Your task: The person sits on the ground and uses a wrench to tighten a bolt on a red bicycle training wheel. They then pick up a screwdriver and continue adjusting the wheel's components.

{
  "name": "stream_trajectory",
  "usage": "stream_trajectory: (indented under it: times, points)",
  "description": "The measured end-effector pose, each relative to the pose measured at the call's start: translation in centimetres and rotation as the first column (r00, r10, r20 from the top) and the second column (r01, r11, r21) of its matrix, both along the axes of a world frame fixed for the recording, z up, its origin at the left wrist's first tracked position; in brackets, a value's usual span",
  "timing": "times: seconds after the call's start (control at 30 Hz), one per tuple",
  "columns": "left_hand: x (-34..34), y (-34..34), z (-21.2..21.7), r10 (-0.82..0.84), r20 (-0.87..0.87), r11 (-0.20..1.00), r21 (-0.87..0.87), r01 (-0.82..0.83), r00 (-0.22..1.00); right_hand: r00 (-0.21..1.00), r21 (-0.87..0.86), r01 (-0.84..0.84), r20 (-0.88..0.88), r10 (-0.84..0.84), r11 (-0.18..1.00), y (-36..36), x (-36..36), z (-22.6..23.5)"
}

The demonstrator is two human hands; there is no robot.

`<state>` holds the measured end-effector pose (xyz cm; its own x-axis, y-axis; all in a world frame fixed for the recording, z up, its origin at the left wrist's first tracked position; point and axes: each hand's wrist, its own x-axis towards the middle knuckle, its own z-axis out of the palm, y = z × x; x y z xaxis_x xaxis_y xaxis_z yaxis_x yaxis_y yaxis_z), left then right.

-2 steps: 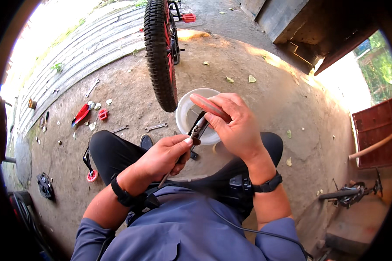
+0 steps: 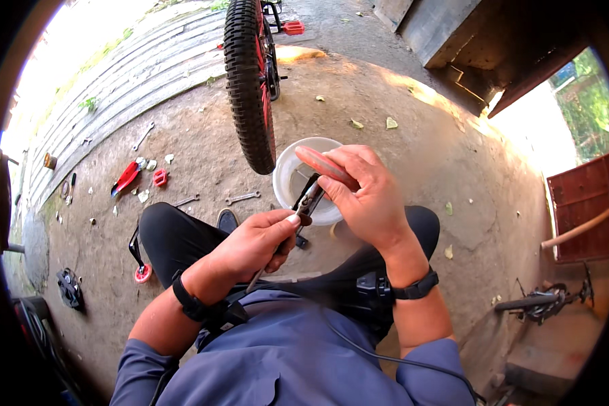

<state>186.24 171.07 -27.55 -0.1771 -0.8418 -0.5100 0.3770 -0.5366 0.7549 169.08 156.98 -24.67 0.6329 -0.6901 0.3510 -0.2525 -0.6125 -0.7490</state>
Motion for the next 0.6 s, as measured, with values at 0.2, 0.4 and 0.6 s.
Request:
stream_trajectory:
  times: [0.2,0.4,0.6]
  points:
    - [-0.1,0.0,0.4,-0.004,0.008,1.000,-0.004,0.004,1.000,1.000,-0.067,-0.015,-0.004,0.015,0.998,-0.2,0.0,-0.3]
    - [-0.1,-0.5,1.1,-0.004,0.024,1.000,0.013,0.004,1.000,0.999,-0.022,-0.035,0.026,0.036,0.999,-0.5,-0.1,-0.3]
    - [0.4,-0.7,1.2,-0.014,0.012,1.000,0.010,0.014,1.000,0.999,-0.018,-0.033,-0.028,0.033,0.999,-0.4,-0.3,0.1]
